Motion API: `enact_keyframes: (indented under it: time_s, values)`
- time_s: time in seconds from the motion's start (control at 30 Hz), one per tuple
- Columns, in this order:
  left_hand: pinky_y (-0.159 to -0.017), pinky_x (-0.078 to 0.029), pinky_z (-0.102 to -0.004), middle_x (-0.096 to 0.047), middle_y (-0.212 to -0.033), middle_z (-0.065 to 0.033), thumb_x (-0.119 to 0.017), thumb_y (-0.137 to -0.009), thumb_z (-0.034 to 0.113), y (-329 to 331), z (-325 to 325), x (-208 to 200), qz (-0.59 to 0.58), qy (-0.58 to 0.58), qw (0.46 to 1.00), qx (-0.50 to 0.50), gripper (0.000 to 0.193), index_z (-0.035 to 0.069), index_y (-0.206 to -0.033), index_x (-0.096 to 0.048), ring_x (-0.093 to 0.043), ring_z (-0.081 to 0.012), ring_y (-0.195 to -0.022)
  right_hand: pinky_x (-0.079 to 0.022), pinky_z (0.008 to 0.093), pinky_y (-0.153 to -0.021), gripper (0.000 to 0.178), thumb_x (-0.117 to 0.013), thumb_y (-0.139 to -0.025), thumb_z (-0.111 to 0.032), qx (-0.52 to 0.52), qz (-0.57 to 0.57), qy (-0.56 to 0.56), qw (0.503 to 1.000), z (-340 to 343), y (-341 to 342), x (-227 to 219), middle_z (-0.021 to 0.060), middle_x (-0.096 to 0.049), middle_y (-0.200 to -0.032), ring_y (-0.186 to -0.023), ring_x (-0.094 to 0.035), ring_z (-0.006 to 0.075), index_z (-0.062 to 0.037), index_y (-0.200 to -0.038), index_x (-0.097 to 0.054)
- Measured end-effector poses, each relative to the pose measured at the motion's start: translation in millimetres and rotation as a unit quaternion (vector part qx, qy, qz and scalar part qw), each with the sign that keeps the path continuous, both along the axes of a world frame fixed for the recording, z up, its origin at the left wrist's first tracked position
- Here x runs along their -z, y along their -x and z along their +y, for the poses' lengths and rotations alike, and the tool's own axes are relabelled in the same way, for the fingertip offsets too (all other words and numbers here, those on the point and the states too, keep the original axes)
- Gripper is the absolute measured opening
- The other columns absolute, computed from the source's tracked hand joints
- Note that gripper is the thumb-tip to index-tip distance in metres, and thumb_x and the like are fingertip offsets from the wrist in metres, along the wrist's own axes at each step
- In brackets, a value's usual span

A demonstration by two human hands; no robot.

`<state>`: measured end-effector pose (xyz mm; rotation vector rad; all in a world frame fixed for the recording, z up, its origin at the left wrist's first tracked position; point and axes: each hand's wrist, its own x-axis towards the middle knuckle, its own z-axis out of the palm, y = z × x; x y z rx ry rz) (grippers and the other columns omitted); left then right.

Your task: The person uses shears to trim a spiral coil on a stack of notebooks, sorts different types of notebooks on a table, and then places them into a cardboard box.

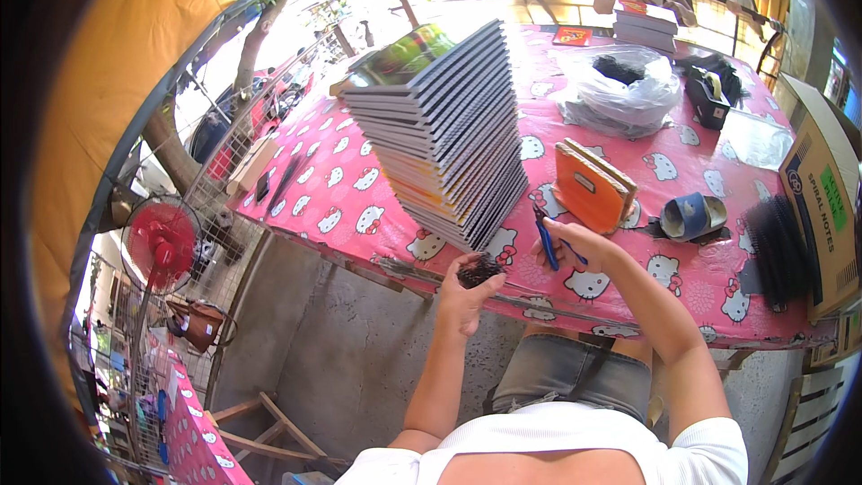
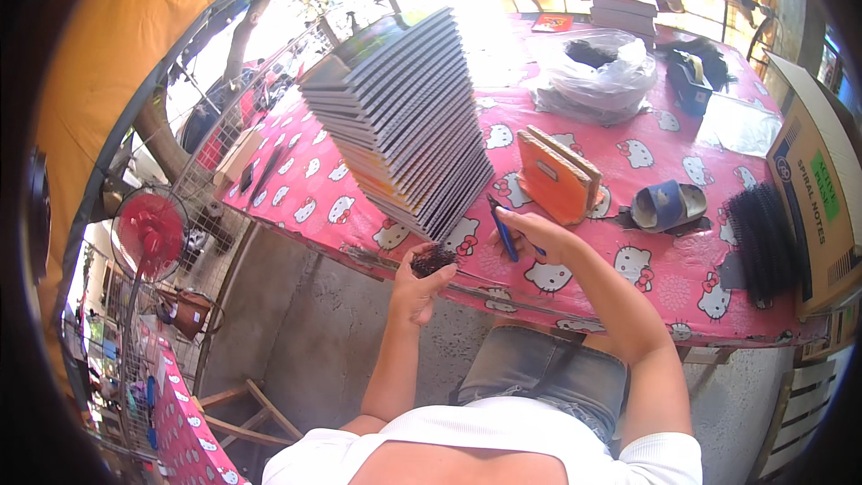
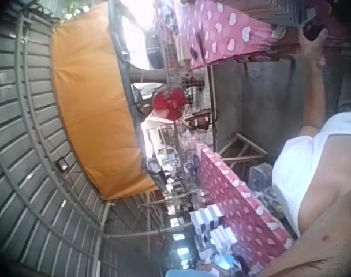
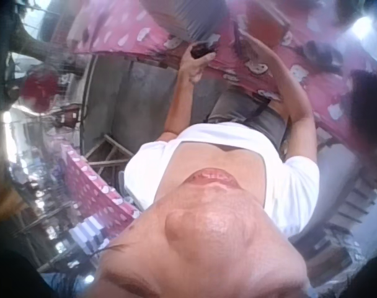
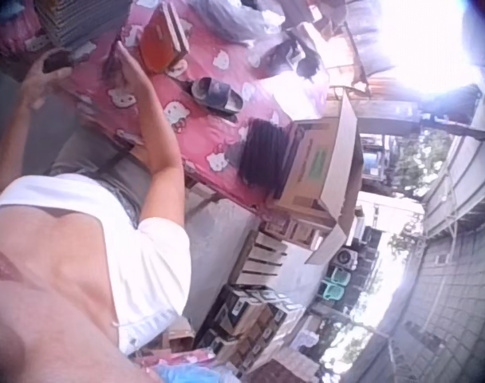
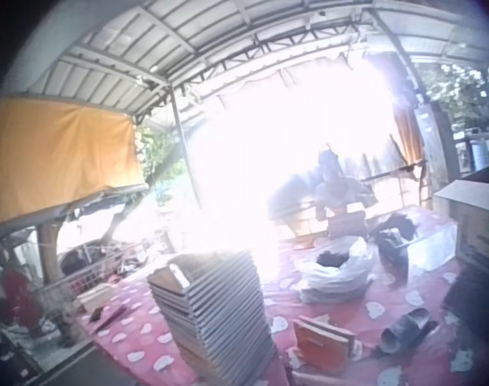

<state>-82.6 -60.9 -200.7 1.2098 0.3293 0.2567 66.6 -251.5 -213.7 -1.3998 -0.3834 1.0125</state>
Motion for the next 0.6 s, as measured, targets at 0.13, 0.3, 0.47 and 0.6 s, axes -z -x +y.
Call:
enact_keyframes:
  time_s: [0.13,0.3,0.47,0.6]
  values:
    - [-0.075,-0.052,-0.0261,-0.057,-0.097,-0.0072,-0.073,-0.069,-0.009,-34.4,-41.8,-41.3,-0.029,0.124,0.985,0.116,0.058,0.001,-0.118,-0.043,-0.059,-0.0139,-0.084,-0.050,0.0365,-0.079,0.065,-0.038,-0.091,-0.058,0.033,0.220,-0.211,0.952,-17.4,-11.0,35.1,0.0135,-0.065,-0.089,-0.083,-0.062,0.0240,0.0018,-0.098,-0.062]
    - [-0.072,-0.057,-0.0286,-0.061,-0.095,-0.0134,-0.066,-0.076,-0.009,-174.4,-86.8,-52.4,-0.103,0.185,0.955,0.207,0.040,-0.002,-0.111,-0.047,-0.063,-0.0202,-0.083,-0.051,0.0380,-0.080,0.067,-0.041,-0.089,-0.060,0.040,0.255,-0.219,0.941,-23.3,-20.5,34.4,0.0149,-0.065,-0.086,-0.082,-0.064,0.0262,0.0040,-0.096,-0.061]
    - [-0.063,-0.055,-0.0240,-0.062,-0.091,-0.0119,-0.065,-0.077,-0.010,-386.2,-121.3,-69.4,-0.042,0.176,0.973,0.142,0.032,-0.006,-0.106,-0.051,-0.063,-0.0200,-0.084,-0.051,0.0380,-0.081,0.065,-0.041,-0.090,-0.059,0.013,0.289,-0.201,0.936,-5.1,-18.9,45.4,0.0157,-0.064,-0.091,-0.084,-0.064,0.0262,0.0024,-0.096,-0.060]
    - [-0.077,-0.054,-0.0363,-0.063,-0.093,-0.0133,-0.073,-0.074,0.004,-445.1,-159.9,-95.3,-0.055,-0.012,0.997,0.050,0.043,-0.004,-0.112,-0.054,-0.060,-0.0251,-0.099,-0.052,0.0369,-0.074,0.063,-0.047,-0.087,-0.059,0.045,0.298,-0.206,0.931,-3.4,-18.1,46.1,0.0149,-0.063,-0.082,-0.077,-0.063,0.0257,0.0029,-0.091,-0.061]
